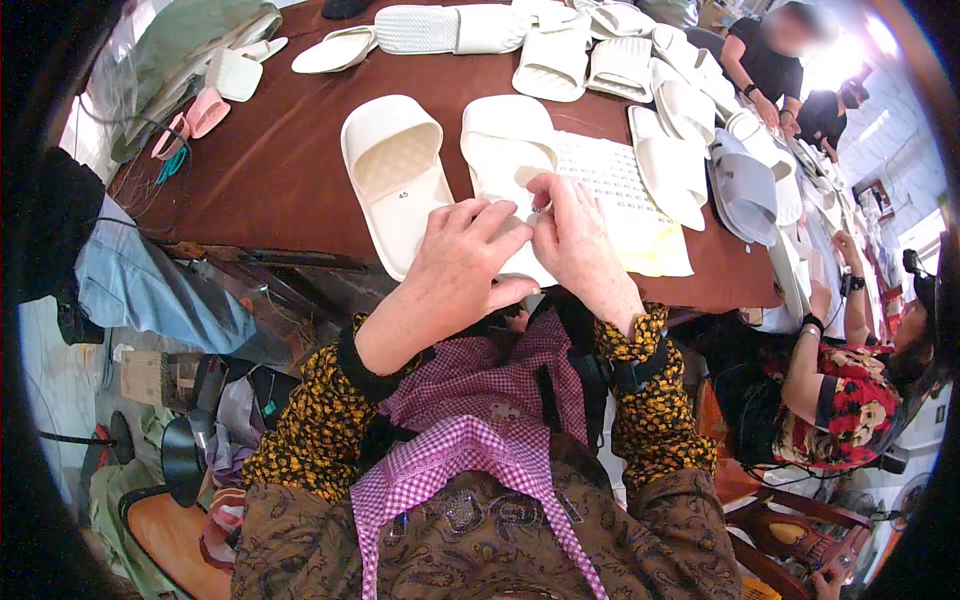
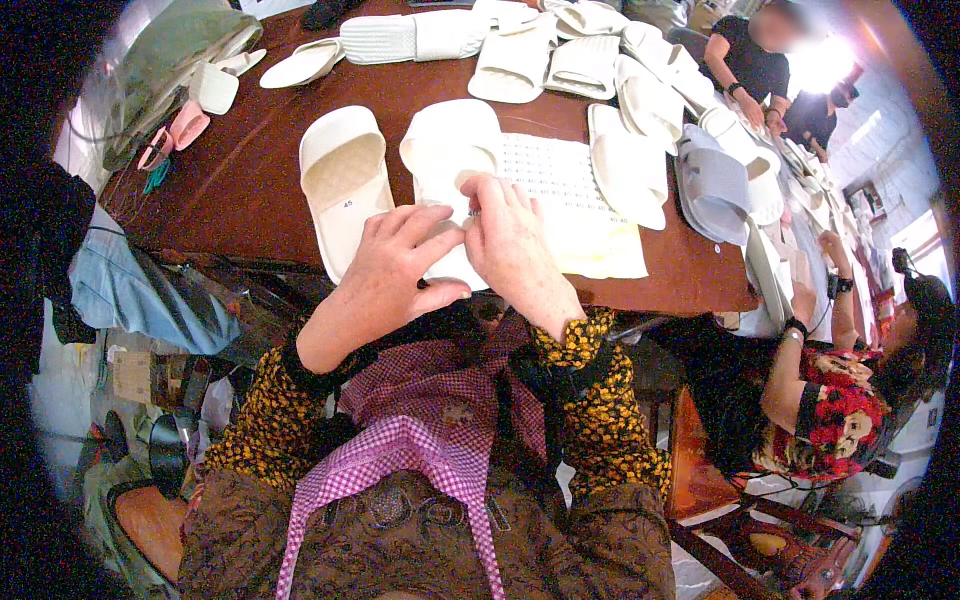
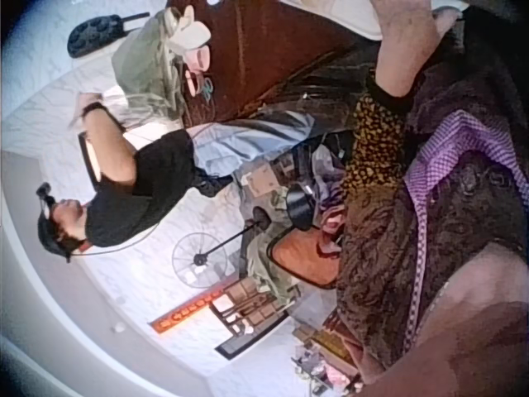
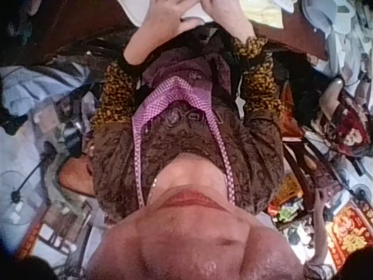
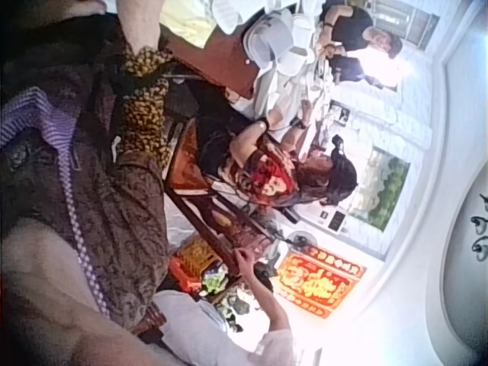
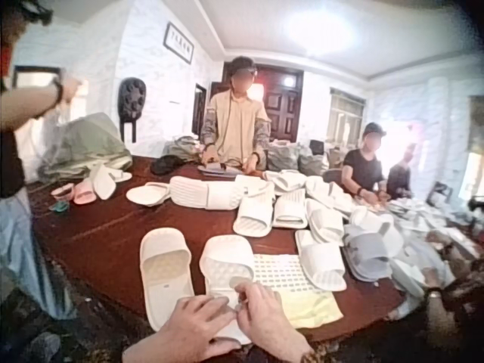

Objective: The recorder is labeling and assembling slippers at a production table.

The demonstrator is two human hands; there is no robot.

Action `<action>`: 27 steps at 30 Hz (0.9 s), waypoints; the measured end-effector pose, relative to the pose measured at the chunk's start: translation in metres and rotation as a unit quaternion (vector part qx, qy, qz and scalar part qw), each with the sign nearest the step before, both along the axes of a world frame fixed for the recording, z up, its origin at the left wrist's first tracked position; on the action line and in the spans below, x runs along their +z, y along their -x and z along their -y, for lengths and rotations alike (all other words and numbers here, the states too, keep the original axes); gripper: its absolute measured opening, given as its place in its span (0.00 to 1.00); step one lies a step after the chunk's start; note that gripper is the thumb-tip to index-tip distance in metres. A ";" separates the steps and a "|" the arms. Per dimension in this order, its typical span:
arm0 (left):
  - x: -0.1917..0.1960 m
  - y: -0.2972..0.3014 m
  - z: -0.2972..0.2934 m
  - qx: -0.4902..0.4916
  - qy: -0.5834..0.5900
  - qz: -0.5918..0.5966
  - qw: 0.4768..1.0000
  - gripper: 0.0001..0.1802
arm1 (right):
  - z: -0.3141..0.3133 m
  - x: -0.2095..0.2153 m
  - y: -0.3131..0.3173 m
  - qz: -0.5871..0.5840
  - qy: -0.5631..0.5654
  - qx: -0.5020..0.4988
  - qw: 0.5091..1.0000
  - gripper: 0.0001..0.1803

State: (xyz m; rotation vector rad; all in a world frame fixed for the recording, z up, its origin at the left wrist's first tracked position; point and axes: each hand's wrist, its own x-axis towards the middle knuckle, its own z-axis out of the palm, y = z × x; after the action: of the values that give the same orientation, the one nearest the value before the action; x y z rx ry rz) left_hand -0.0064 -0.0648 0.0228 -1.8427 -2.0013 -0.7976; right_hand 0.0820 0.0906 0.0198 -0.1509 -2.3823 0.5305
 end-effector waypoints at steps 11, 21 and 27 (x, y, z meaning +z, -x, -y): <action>0.002 -0.001 0.001 -0.001 0.001 -0.003 1.000 0.27 | -0.002 -0.003 0.000 -0.005 0.031 0.016 0.999 0.17; 0.000 -0.001 0.001 0.001 0.000 0.000 1.000 0.28 | -0.001 -0.003 -0.001 -0.011 0.018 0.009 1.000 0.17; -0.002 0.000 0.001 -0.005 -0.001 0.001 1.000 0.28 | -0.002 -0.003 0.000 -0.009 0.010 0.019 1.000 0.15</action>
State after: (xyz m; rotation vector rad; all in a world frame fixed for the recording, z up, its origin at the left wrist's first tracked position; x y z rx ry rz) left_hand -0.0059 -0.0653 0.0210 -1.8526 -1.9942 -0.8039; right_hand 0.0818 0.0929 0.0168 -0.1094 -2.3672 0.5728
